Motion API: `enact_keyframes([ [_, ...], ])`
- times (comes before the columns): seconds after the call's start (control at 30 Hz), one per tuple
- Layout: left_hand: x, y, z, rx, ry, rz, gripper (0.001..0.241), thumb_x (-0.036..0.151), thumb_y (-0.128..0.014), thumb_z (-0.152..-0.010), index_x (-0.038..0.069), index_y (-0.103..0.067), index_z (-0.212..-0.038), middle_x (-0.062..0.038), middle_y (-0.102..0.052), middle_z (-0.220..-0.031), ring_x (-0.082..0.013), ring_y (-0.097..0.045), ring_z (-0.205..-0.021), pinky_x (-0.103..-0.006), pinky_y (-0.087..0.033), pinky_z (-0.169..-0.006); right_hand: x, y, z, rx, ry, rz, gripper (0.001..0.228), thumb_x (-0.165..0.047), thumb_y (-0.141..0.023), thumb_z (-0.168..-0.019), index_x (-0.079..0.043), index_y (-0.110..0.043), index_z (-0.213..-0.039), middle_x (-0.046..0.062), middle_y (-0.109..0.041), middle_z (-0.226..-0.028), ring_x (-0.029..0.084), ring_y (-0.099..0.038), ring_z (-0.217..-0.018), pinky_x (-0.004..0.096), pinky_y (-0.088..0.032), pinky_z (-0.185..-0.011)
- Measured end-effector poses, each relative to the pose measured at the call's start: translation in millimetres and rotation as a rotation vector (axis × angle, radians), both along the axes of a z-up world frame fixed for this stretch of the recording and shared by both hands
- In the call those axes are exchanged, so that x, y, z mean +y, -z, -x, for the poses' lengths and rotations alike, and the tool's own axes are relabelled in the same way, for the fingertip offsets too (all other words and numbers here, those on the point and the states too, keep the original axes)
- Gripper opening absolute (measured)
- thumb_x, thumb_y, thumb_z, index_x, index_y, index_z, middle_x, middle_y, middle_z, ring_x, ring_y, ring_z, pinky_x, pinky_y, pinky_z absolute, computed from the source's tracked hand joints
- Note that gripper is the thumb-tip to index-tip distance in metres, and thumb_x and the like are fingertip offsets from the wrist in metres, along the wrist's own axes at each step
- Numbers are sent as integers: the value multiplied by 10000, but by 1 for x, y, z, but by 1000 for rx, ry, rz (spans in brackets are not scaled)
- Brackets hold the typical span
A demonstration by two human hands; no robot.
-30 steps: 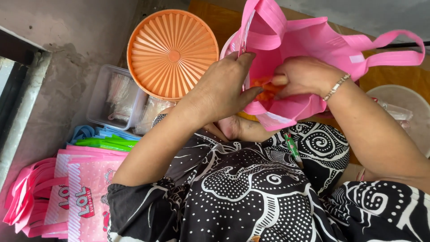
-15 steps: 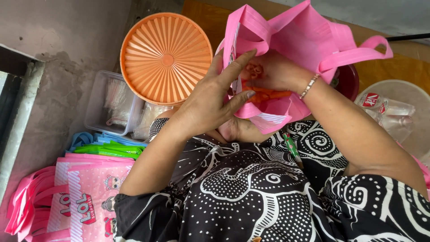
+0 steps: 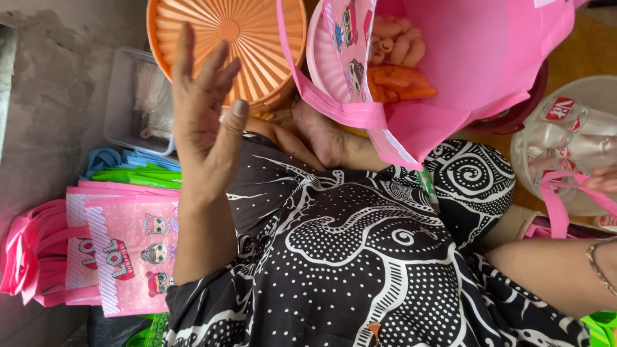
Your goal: The person scoops snacks into small plastic bags, seals them, and then places the snack bags and jelly cups into pink gift bags.
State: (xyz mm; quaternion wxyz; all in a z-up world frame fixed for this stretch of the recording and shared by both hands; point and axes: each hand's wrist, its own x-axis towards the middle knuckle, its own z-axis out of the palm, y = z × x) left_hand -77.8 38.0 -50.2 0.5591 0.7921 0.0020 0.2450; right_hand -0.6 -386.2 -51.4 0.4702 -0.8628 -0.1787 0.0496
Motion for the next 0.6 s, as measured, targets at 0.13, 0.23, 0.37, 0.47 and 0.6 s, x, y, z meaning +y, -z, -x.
enact_keyframes([
  [0.13,24,45,21,-8,-354,57,370,184,-569,-921,70,-414,-1238,-115,-199,-1380,-183,-476,-1178,-316,-430,-1036,-9,21,6,139,45,131,292,-70,-361,-1044,108,-410,-1269,182,-491,-1010,266,-513,-967,327,-404,-969],
  [0.23,37,65,44,15,-462,51,337,191,-582,-893,35,-448,-1160,-121,-274,-1303,-246,-559,-1063,-321,-480,-955,14,51,1,163,84,175,191,-8,-542,-988,36,-518,-1172,138,-541,-967,161,-521,-872,220,-412,-817],
  [0.37,49,88,66,161,-598,-120,252,91,-576,-847,43,-495,-1081,-131,-321,-1239,-236,-477,-1093,-325,-468,-883,25,93,-10,-2,-54,383,194,-25,-619,-952,73,-601,-1118,150,-597,-977,193,-533,-802,285,-425,-770],
  [0.47,65,108,79,258,-626,-385,226,119,-570,-844,14,-504,-1034,-185,-405,-1142,-302,-473,-1008,-376,-432,-804,35,120,-12,-7,-97,456,194,-84,-634,-928,60,-611,-1057,163,-607,-879,220,-566,-765,313,-431,-725],
  [0.6,86,136,92,400,-718,-477,219,117,-583,-808,8,-514,-984,-190,-443,-1101,-344,-480,-1014,-422,-419,-784,53,139,-8,-121,-183,617,193,-183,-637,-901,-25,-652,-1010,114,-622,-805,229,-589,-747,330,-437,-717],
])
